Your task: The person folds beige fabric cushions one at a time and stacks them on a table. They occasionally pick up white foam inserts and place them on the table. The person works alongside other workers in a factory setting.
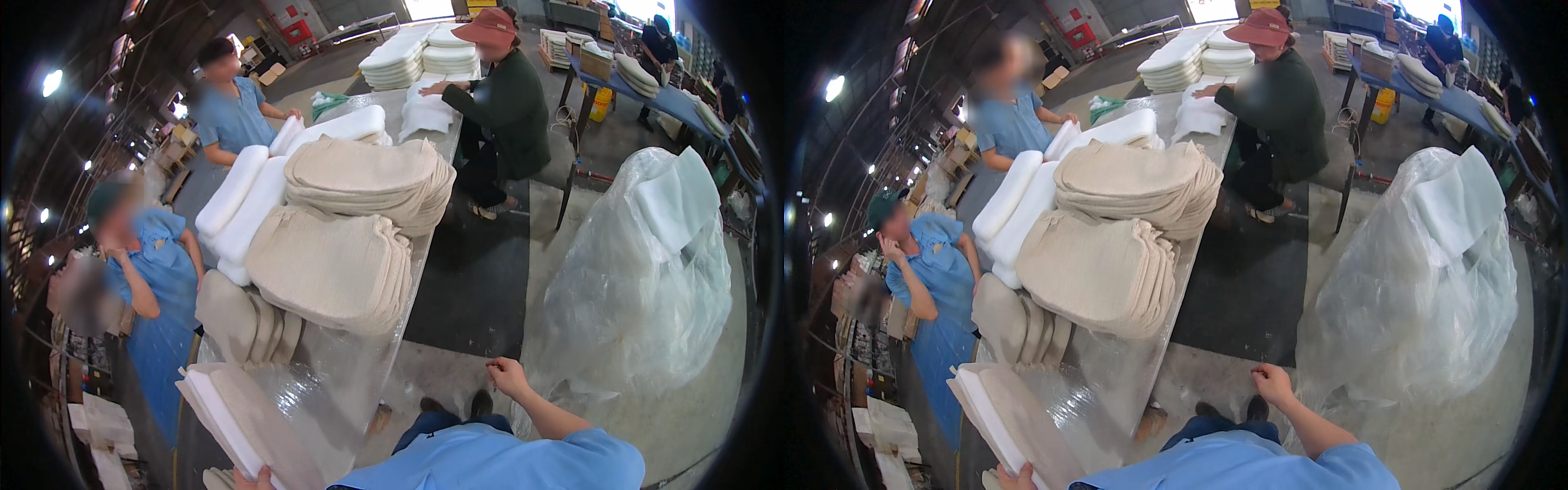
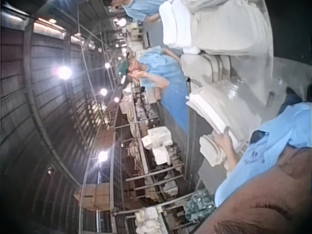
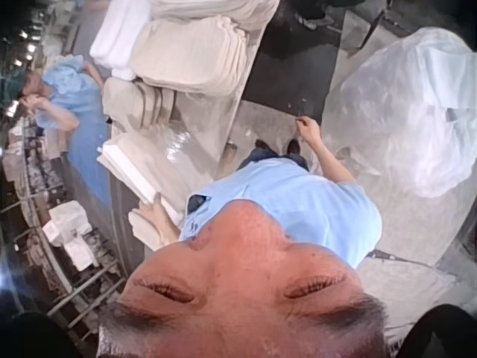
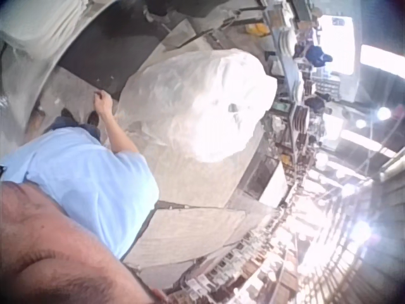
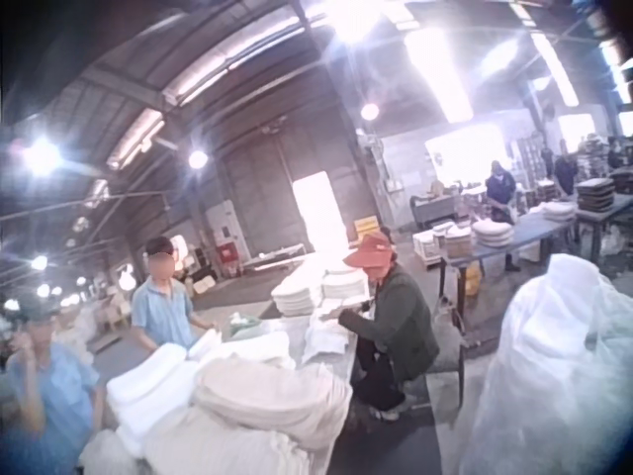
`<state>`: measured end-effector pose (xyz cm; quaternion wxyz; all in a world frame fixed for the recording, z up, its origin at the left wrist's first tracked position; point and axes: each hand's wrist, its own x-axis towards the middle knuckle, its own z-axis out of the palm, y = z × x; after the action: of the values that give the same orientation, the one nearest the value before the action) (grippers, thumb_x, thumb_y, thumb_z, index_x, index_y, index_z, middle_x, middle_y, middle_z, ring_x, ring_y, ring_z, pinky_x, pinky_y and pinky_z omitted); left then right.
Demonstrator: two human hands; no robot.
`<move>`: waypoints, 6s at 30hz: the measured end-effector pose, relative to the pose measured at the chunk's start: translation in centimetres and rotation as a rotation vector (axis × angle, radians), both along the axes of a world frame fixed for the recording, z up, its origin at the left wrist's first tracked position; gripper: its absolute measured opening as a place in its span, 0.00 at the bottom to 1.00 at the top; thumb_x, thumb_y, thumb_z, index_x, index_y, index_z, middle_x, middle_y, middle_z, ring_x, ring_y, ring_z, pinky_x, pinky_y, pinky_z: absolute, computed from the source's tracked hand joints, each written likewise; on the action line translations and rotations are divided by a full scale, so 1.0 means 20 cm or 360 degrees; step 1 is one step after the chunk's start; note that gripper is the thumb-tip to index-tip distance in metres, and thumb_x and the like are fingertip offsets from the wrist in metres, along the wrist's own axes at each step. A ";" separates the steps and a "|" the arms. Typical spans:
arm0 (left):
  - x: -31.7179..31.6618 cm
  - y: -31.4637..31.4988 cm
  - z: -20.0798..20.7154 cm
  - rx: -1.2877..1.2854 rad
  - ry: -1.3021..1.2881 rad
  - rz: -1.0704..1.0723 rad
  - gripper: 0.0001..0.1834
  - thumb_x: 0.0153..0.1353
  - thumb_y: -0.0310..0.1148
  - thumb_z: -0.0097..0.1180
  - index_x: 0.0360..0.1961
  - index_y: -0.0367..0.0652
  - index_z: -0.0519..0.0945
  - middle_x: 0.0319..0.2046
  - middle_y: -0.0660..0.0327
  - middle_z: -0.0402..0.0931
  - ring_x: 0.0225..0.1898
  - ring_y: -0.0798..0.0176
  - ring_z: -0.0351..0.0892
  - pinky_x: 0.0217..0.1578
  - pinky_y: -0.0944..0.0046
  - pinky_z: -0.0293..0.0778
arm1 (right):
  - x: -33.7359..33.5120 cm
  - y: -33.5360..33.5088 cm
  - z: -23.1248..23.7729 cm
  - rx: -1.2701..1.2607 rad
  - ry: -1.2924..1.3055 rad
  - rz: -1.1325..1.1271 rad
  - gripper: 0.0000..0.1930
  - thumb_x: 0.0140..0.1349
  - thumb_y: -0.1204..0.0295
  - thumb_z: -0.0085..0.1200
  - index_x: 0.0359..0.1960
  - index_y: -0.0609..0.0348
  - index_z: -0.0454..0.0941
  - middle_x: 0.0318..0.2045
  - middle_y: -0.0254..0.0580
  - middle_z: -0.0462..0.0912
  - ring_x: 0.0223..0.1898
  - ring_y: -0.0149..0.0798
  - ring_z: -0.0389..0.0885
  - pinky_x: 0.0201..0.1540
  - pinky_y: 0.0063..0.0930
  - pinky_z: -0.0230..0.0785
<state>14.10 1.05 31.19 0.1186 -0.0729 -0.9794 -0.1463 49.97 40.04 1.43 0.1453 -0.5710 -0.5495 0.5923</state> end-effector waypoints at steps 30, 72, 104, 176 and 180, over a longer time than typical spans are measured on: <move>-0.47 -0.04 -0.56 -0.0268 -0.0903 -0.1329 0.27 0.60 0.43 0.71 0.51 0.40 0.72 0.48 0.41 0.81 0.49 0.31 0.83 0.49 0.35 0.78 | -1.90 -0.92 0.50 -0.0134 0.0962 -0.0074 0.60 0.64 0.57 0.75 0.85 0.60 0.41 0.74 0.60 0.67 0.71 0.52 0.71 0.73 0.44 0.65; -1.99 -1.55 -1.40 0.2550 -0.1263 0.0594 0.28 0.71 0.20 0.50 0.70 0.43 0.60 0.54 0.48 0.75 0.47 0.50 0.84 0.45 0.51 0.87 | -2.39 -1.00 0.52 0.1089 0.0156 0.0175 0.19 0.80 0.60 0.56 0.50 0.68 0.87 0.40 0.35 0.89 0.43 0.28 0.81 0.50 0.27 0.73; -1.85 -0.56 -0.98 0.1399 -0.1019 -0.1001 0.19 0.79 0.32 0.57 0.66 0.40 0.78 0.56 0.56 0.81 0.56 0.62 0.80 0.61 0.57 0.76 | -1.99 -1.03 0.40 0.0968 0.0536 -0.0443 0.20 0.80 0.59 0.54 0.57 0.63 0.85 0.43 0.41 0.89 0.48 0.33 0.83 0.56 0.30 0.73; -0.95 0.75 -0.98 0.1733 -0.1985 -0.1718 0.17 0.76 0.27 0.60 0.62 0.34 0.79 0.57 0.55 0.82 0.57 0.64 0.80 0.61 0.62 0.74 | -1.96 -0.84 0.57 0.1142 0.0580 0.0055 0.14 0.61 0.80 0.70 0.50 0.63 0.87 0.57 0.46 0.86 0.57 0.44 0.86 0.56 0.35 0.81; -0.95 0.73 -1.00 0.1631 -0.1934 -0.1621 0.20 0.78 0.29 0.56 0.67 0.32 0.76 0.59 0.53 0.81 0.60 0.61 0.80 0.64 0.61 0.72 | -1.99 -0.78 0.67 0.1224 0.0402 0.0198 0.13 0.61 0.77 0.70 0.48 0.61 0.88 0.53 0.44 0.87 0.53 0.48 0.86 0.54 0.39 0.81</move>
<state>-4.93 15.60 11.16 -0.4729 -0.3422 -0.5402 -0.6061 10.25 24.37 14.74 0.3785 -0.3634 -0.7423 0.4168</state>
